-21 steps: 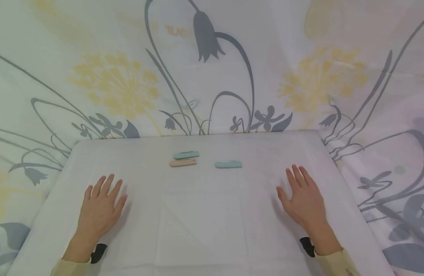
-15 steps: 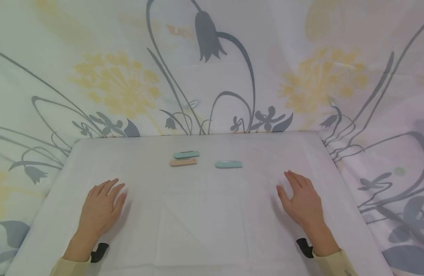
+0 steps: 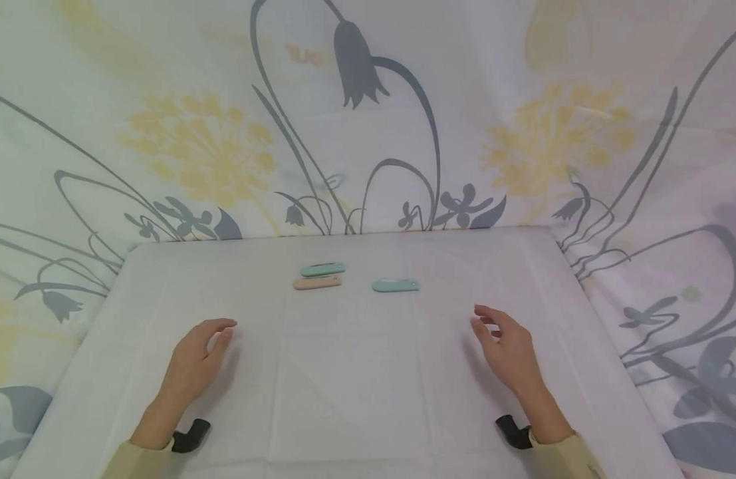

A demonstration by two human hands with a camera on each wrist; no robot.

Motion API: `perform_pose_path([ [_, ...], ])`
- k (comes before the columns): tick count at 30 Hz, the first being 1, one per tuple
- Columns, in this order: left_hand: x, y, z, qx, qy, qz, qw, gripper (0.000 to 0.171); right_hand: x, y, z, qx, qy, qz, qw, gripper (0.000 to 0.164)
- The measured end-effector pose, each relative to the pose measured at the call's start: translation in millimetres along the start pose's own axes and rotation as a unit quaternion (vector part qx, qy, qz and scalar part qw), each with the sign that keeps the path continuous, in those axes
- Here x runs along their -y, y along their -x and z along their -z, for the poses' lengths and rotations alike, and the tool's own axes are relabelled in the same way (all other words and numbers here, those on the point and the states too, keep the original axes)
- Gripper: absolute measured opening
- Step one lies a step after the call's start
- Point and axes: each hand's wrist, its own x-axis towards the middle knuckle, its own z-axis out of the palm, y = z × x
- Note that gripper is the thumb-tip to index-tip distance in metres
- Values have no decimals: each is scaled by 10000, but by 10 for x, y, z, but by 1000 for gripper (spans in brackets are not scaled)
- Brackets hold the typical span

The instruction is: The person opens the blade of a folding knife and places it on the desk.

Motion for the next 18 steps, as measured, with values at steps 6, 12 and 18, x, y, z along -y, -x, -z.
perform_pose_path([
  [6,-109,-142,-162,110,981,159,9950,24,79,-40,-29,507,-461,-517,9963,37],
  [12,-291,-339,-347,397,1691,251,9845,20,125,-131,-41,769,-889,-886,9891,43],
  [18,-469,-484,-552,510,1931,195,9797,16,113,-264,-166,887,-998,-1013,9859,42],
])
